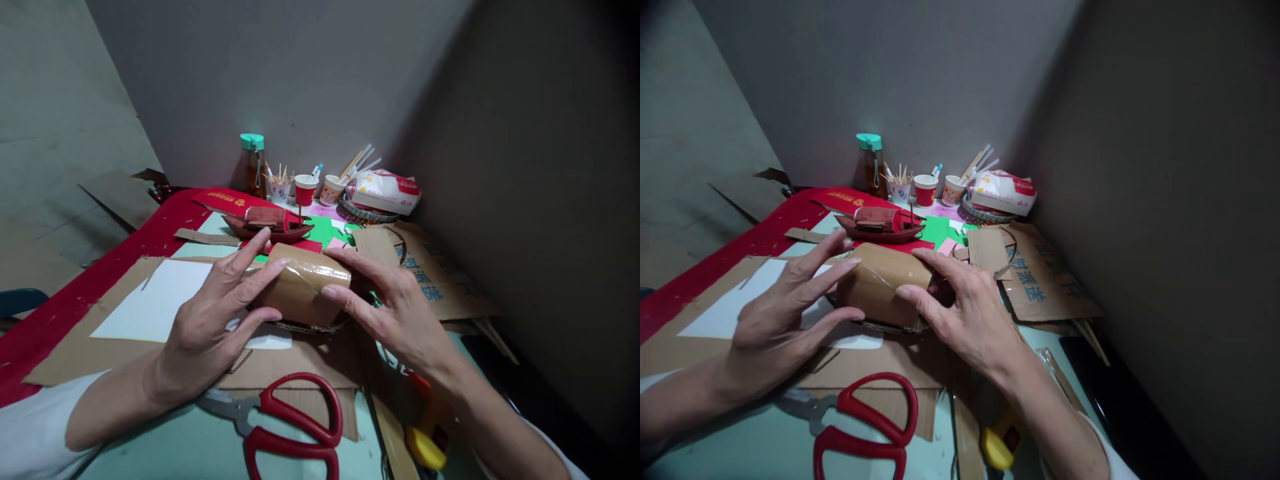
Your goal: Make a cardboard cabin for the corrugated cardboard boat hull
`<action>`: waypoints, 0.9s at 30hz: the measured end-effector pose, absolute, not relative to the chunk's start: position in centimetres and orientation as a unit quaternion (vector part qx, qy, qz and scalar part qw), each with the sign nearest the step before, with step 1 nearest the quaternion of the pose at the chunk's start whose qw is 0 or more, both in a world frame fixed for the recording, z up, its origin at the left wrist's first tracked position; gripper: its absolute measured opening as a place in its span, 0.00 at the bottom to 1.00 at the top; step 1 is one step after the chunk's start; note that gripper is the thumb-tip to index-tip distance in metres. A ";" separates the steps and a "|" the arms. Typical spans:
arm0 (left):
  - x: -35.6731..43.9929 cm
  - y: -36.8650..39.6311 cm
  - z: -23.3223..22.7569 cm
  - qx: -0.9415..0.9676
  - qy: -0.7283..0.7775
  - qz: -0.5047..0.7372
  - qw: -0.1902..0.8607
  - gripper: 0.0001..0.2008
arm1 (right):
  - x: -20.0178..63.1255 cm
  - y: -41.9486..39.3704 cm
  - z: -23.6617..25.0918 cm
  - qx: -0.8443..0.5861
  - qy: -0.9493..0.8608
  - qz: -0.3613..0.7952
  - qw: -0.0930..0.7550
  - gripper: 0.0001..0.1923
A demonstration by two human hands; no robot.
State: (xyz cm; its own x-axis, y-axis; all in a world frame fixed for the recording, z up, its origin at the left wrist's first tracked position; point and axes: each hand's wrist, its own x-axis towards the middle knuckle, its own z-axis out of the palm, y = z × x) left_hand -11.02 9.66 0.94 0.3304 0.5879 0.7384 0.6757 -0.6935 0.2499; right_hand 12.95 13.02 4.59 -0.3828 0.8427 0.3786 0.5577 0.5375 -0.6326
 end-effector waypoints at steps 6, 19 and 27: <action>-11.1 10.1 0.5 -0.816 -0.414 -0.400 0.059 0.30 | 13.4 13.3 4.4 -0.431 -0.824 0.163 0.331 0.23; -11.6 9.9 0.9 -0.822 -0.412 -0.387 0.065 0.25 | 13.6 13.0 4.3 -0.376 -0.858 0.140 0.321 0.22; -12.7 11.0 0.9 -0.814 -0.394 -0.396 -0.161 0.30 | 14.2 13.1 3.9 -0.386 -0.865 0.126 0.295 0.23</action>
State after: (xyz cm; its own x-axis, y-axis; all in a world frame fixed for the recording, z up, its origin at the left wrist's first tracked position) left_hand -12.65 11.03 0.91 0.3766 0.7678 0.5184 0.5134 -0.6387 0.5731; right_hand 14.17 13.07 3.86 -0.5287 0.7414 0.4133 0.5931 0.6710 -0.4450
